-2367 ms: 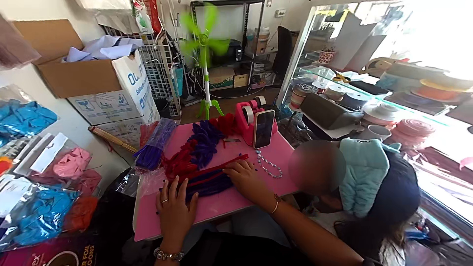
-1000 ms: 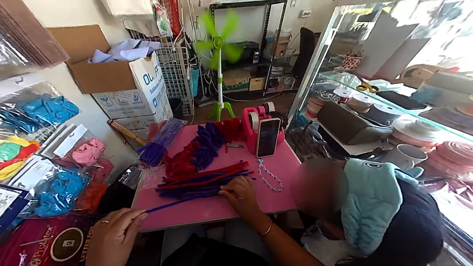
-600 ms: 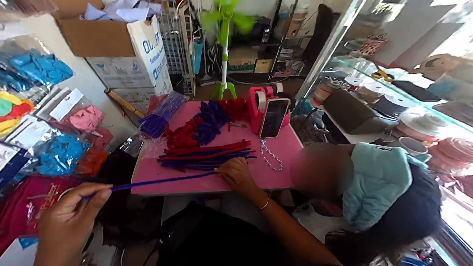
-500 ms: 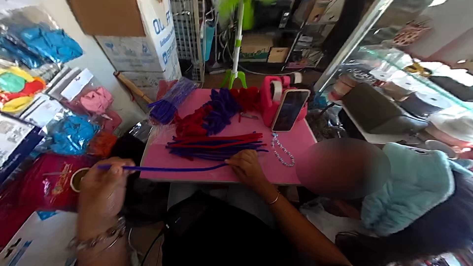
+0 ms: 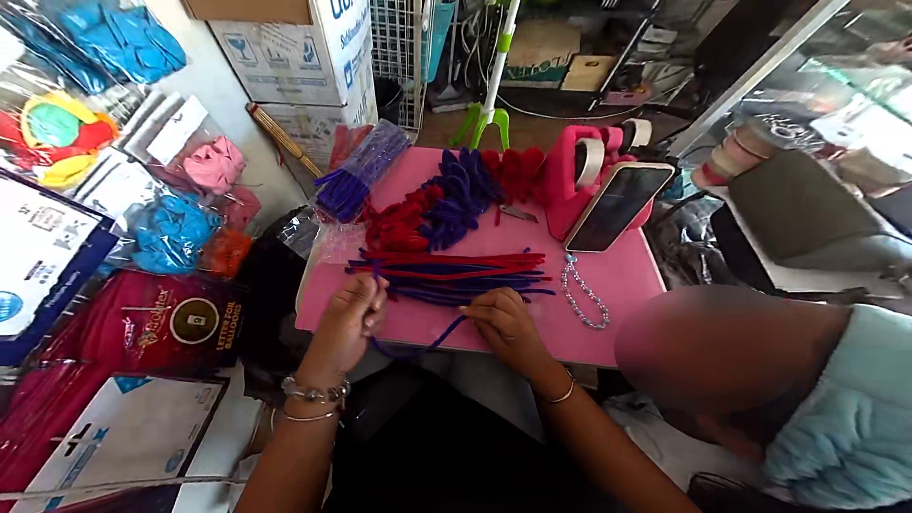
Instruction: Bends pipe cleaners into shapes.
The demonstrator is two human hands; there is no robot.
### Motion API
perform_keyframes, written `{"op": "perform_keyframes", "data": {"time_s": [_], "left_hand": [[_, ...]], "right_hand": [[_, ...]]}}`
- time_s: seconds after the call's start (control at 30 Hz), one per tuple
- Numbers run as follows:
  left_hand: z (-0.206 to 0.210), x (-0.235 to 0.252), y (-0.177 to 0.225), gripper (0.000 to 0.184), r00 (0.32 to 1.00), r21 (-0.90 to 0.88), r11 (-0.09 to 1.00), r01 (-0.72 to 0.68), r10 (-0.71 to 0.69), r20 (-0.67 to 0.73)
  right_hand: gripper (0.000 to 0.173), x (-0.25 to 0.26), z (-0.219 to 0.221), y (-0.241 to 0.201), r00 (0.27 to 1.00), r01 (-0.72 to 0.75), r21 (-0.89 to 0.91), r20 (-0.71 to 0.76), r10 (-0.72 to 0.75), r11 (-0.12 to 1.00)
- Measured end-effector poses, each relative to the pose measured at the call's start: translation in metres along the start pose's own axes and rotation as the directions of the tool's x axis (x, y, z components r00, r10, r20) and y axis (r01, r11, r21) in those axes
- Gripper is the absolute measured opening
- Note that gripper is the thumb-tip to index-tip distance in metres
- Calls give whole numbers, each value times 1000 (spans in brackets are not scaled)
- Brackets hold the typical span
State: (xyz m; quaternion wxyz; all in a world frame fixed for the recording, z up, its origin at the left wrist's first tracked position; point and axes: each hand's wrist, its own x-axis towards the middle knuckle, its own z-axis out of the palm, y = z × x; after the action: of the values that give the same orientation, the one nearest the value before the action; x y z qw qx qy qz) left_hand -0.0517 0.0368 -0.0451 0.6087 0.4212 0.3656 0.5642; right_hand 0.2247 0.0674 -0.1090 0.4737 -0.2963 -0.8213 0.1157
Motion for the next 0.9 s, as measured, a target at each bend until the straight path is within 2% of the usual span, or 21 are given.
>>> {"op": "perform_keyframes", "data": {"time_s": [0.07, 0.13, 0.23, 0.3, 0.43, 0.53, 0.63, 0.73, 0.9], "left_hand": [[18, -1, -16, 21, 995, 112, 992, 58, -66, 74], [33, 3, -33, 19, 985, 179, 981, 79, -105, 140], [48, 12, -44, 18, 970, 216, 975, 51, -99, 220], [55, 18, -45, 18, 962, 207, 977, 49, -102, 254], [64, 27, -49, 16, 947, 322, 946, 36, -136, 291], [62, 27, -54, 14, 949, 366, 930, -38, -82, 306], [60, 25, -57, 15, 955, 387, 921, -53, -67, 290], [59, 25, -55, 15, 939, 422, 906, -32, -117, 323], [58, 39, -33, 21, 832, 572, 807, 148, -414, 368]], "right_hand": [[20, 4, -2, -1, 1000, -23, 103, 17, 21, 994], [22, 6, -7, -5, 992, -124, 235, 53, 115, 964], [23, 5, -12, -8, 938, -340, 423, 91, 333, 840], [22, 5, -15, -8, 890, -422, 529, 88, 447, 736], [27, 7, -16, -8, 842, -450, 676, 103, 530, 584], [31, 10, -16, -9, 819, -469, 718, 135, 558, 514], [23, 8, -14, -11, 814, -473, 713, 128, 567, 518], [18, 4, -12, -11, 824, -458, 706, 108, 556, 540], [16, -1, -13, -8, 821, -487, 646, 109, 560, 588]]}}
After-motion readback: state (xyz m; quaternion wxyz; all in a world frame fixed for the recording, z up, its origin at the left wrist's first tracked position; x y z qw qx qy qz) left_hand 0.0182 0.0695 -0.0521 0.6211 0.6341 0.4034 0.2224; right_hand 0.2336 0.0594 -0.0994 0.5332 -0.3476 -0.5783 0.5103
